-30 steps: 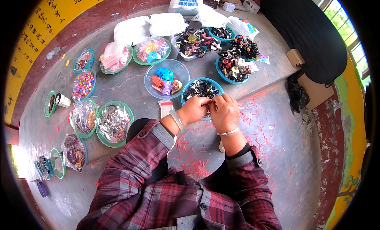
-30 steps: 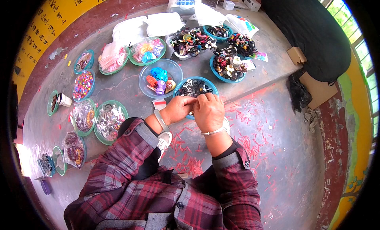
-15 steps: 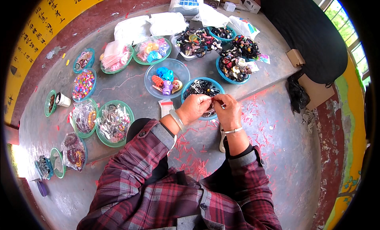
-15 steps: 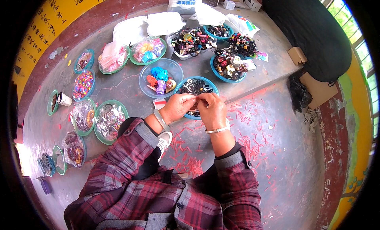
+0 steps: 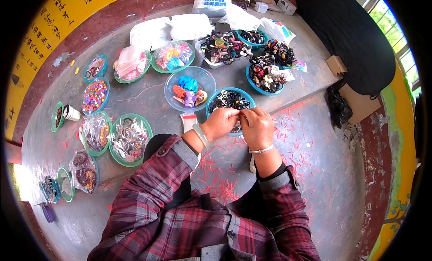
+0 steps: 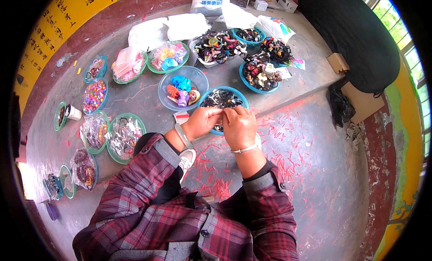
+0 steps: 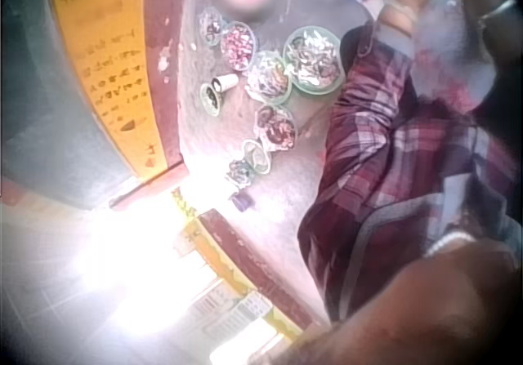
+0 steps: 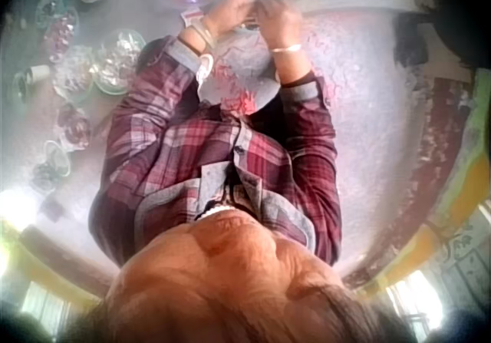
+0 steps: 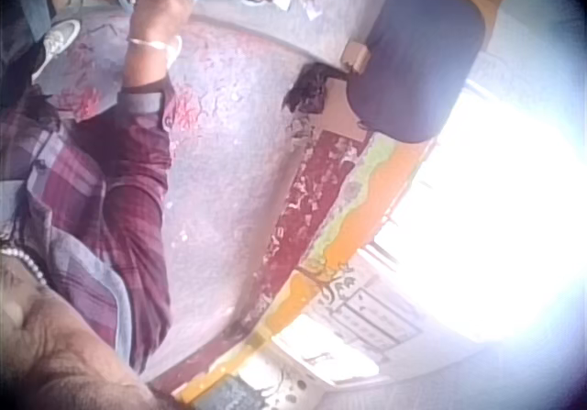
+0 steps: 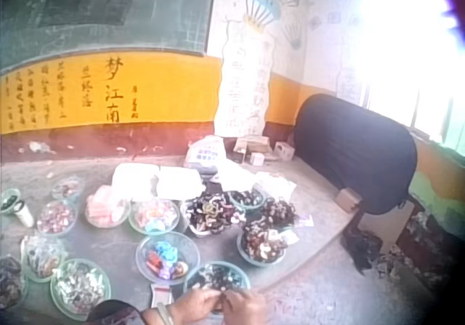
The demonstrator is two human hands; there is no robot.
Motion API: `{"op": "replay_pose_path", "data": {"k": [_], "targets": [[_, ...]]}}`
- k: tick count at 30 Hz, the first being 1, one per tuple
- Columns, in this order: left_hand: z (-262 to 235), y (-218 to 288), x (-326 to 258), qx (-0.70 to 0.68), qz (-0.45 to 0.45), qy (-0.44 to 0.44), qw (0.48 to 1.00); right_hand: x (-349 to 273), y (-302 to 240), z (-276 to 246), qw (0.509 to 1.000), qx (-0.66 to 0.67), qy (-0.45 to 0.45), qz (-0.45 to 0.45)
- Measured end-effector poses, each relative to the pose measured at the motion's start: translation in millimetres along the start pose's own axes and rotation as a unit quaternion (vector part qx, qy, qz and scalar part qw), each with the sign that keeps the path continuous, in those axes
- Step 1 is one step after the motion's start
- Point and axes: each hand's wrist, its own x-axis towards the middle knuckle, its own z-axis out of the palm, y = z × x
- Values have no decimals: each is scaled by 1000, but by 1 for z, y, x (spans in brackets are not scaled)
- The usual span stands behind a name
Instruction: The person sits on the floor and sorts small colorful trinkets from blue bowls into small clear plastic bags. They pick up items one by one, place them into the bags, and occasionally seal the bags before moving on to the next item.
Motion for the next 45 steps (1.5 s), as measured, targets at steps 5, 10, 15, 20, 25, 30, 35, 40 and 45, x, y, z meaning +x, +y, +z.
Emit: {"op": "replay_pose_path", "data": {"k": [5, 10, 15, 20, 25, 30, 35, 40, 45], "targets": [[0, -4, -1, 34, 2, -17, 999, 1, -6, -2, 997, -72, -13, -31], [-2, 6, -2, 42, 13, -10, 999, 1, -6, -2, 999, -49, 0, -22], [0, 7, -2, -24, 10, 24, 999, 3, -5, 1, 999, 3, 44, -5], [3, 5, -1, -85, 14, 59, 995, 4, -7, 1, 997, 45, 57, 35], [3, 2, -1, -124, 3, 52, 991, 2, -6, 2, 980, 143, 34, 135], [2, 1, -1, -176, -24, 29, 984, 1, -4, 2, 961, 198, 35, 191], [0, 6, -2, -248, -66, 8, 966, 2, -2, 2, 961, 201, 51, 182], [0, 5, -1, -350, -76, 21, 933, 3, 4, 0, 959, 200, 61, 193], [-6, 11, 2, -409, -104, 20, 906, 0, 27, 0, 910, 298, 52, 283]]}}
